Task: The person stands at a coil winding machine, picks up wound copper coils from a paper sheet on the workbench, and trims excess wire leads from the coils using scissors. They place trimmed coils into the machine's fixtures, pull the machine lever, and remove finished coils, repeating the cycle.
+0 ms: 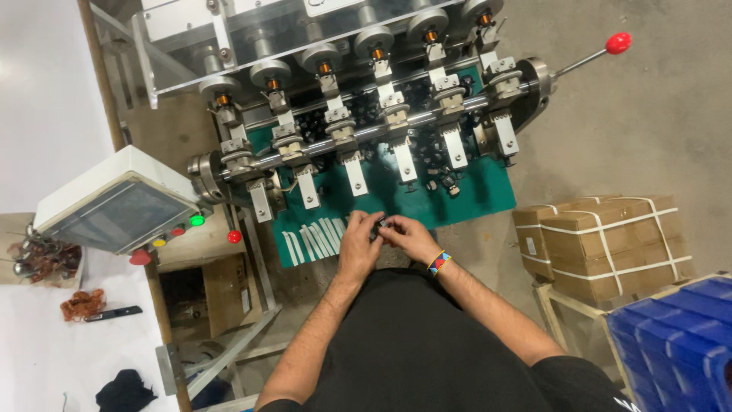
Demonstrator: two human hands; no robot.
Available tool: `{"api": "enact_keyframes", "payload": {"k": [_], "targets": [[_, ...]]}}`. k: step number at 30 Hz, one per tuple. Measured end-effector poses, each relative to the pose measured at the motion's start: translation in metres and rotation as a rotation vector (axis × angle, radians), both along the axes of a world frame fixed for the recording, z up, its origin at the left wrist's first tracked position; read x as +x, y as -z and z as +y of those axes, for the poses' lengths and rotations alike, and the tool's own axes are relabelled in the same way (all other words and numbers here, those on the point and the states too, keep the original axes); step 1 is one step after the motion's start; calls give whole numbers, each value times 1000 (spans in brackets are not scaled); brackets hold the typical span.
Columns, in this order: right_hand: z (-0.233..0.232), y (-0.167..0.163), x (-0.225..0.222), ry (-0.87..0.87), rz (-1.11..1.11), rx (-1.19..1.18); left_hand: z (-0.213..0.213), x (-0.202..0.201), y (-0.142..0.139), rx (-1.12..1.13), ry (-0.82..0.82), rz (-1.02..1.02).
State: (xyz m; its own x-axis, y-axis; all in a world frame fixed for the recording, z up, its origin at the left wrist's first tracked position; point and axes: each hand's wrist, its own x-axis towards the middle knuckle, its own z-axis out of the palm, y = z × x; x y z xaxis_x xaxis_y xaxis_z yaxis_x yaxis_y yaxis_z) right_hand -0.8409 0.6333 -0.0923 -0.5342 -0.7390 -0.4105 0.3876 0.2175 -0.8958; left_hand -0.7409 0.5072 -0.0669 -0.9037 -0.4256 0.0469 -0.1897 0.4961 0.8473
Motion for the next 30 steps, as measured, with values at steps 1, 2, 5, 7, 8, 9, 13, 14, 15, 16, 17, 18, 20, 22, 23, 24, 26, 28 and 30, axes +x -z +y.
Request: {"api": "enact_keyframes", "payload": {"k": [1,2,5,7,8,9,13,14,15,16,17,18,20,22,23,24,26,28,30], "targets": [[-5,0,2,-9,-42,-61,-7,3,1,35,0,-19],[-9,0,4,-17,-86,-119,-12,8,3,72,2,-39],[-20,-1,7,-97,-294,-212,-32,23,9,44,100,204],[-28,-3,12,-118,-328,-168,-42,30,14,63,92,112],[-32,-3,15,-94,-270,-111,-47,32,15,72,94,68],[-37,-4,17,-71,-209,-55,-52,33,16,42,84,32],[-50,-1,27,-54,-97,-10,-68,39,14,-24,73,24],[-53,1,28,-16,-116,-7,-71,40,14,-26,88,57],[-57,3,29,24,-135,-4,-74,41,14,16,64,75],[-59,5,29,101,-173,-41,-76,41,16,59,37,96],[-62,6,28,178,-210,-78,-79,42,18,104,9,117],[-64,7,28,259,-252,-113,-82,44,21,310,-105,-56],[-66,10,24,309,-241,-116,-91,44,31,715,-325,-407],[-69,12,19,332,-221,-116,-103,47,41,889,-355,-411],[-70,13,17,329,-213,-112,-109,52,45,976,-369,-419],[-72,14,15,324,-200,-110,-113,55,47,977,-305,-413],[-76,16,14,354,-168,-149,-119,62,50,978,-181,-403],[-79,17,16,385,-166,-135,-119,68,51,859,-180,-309],[-82,17,22,418,-194,-64,-115,69,48,771,-180,-197]]}}
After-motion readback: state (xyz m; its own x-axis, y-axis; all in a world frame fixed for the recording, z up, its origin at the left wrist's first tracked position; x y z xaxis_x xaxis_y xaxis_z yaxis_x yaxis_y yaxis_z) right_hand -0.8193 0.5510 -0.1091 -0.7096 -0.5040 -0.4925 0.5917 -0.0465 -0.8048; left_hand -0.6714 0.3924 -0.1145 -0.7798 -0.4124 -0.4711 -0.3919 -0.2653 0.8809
